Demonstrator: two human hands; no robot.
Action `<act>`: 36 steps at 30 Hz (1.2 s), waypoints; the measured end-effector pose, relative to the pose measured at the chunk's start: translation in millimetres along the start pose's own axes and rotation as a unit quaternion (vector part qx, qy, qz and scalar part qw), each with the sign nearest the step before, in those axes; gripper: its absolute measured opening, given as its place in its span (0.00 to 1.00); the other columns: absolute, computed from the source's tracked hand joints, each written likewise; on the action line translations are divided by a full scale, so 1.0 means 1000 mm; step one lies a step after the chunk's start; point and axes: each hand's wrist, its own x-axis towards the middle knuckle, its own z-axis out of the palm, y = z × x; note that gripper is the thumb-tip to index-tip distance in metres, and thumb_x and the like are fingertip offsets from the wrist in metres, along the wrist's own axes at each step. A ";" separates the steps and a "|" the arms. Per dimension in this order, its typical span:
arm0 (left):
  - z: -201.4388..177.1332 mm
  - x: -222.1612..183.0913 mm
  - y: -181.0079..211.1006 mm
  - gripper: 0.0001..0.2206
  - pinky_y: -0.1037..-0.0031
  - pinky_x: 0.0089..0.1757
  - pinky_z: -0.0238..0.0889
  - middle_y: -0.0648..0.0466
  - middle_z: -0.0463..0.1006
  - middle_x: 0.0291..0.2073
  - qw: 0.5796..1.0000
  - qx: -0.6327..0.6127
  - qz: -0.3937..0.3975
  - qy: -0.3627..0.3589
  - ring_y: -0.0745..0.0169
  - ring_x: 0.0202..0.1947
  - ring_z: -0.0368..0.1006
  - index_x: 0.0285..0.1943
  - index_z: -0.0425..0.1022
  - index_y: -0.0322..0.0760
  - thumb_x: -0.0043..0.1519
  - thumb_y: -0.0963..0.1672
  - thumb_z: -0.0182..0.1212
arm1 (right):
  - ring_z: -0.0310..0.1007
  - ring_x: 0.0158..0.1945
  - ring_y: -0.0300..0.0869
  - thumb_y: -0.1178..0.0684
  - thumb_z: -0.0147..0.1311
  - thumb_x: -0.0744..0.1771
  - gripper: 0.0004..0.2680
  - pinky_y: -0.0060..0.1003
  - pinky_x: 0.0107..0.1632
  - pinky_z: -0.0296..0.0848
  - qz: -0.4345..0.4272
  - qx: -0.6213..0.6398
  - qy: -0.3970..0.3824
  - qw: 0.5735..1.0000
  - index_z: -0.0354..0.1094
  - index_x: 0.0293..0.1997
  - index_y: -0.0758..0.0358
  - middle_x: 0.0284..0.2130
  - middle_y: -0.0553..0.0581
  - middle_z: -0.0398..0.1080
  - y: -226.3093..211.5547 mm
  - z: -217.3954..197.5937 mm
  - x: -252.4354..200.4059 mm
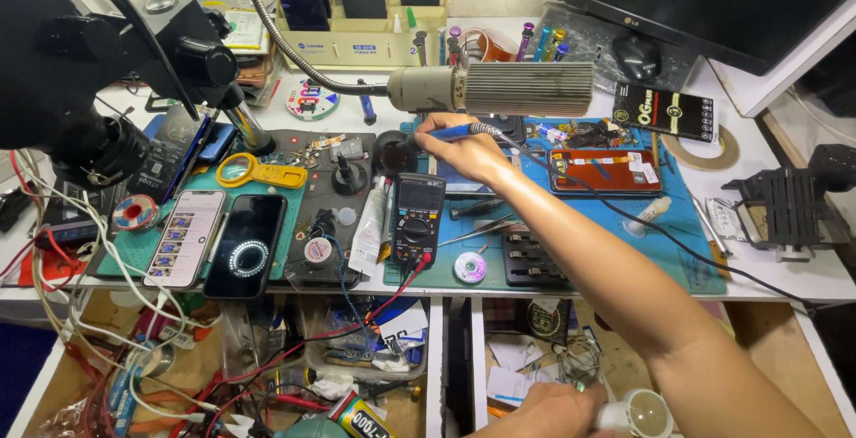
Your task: Soldering components on a mobile phone circuit board using a soldering iron and a magnifying glass
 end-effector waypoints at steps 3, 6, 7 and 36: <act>-0.004 -0.002 0.004 0.29 0.44 0.44 0.62 0.29 0.77 0.41 1.000 -0.011 -0.009 0.004 0.21 0.43 0.73 0.60 0.63 0.34 0.61 0.58 0.44 | 0.73 0.41 0.43 0.41 0.50 0.66 0.08 0.40 0.47 0.64 -0.035 -0.050 -0.033 0.998 0.71 0.35 0.48 0.36 0.48 0.78 0.009 0.008 0.001; 0.006 0.006 -0.004 0.29 0.43 0.44 0.62 0.28 0.76 0.42 1.000 -0.007 -0.005 0.011 0.21 0.45 0.72 0.62 0.63 0.34 0.62 0.57 0.45 | 0.70 0.37 0.41 0.41 0.51 0.66 0.07 0.37 0.43 0.63 -0.036 -0.050 -0.028 0.998 0.71 0.33 0.46 0.33 0.46 0.76 0.003 0.005 0.003; 0.003 0.002 -0.001 0.29 0.43 0.44 0.62 0.28 0.76 0.42 1.000 -0.009 -0.005 0.010 0.21 0.45 0.72 0.62 0.63 0.34 0.62 0.57 0.45 | 0.70 0.37 0.41 0.41 0.51 0.66 0.07 0.37 0.43 0.63 -0.034 -0.050 -0.029 0.998 0.71 0.33 0.46 0.33 0.46 0.76 0.006 0.006 0.003; 0.013 0.015 -0.003 0.26 0.44 0.43 0.64 0.33 0.78 0.45 0.999 0.040 -0.022 0.005 0.25 0.46 0.73 0.61 0.63 0.36 0.62 0.56 0.48 | 0.67 0.33 0.40 0.46 0.52 0.66 0.06 0.38 0.36 0.60 -0.091 -0.009 0.001 0.996 0.69 0.31 0.50 0.27 0.47 0.73 0.011 0.007 0.005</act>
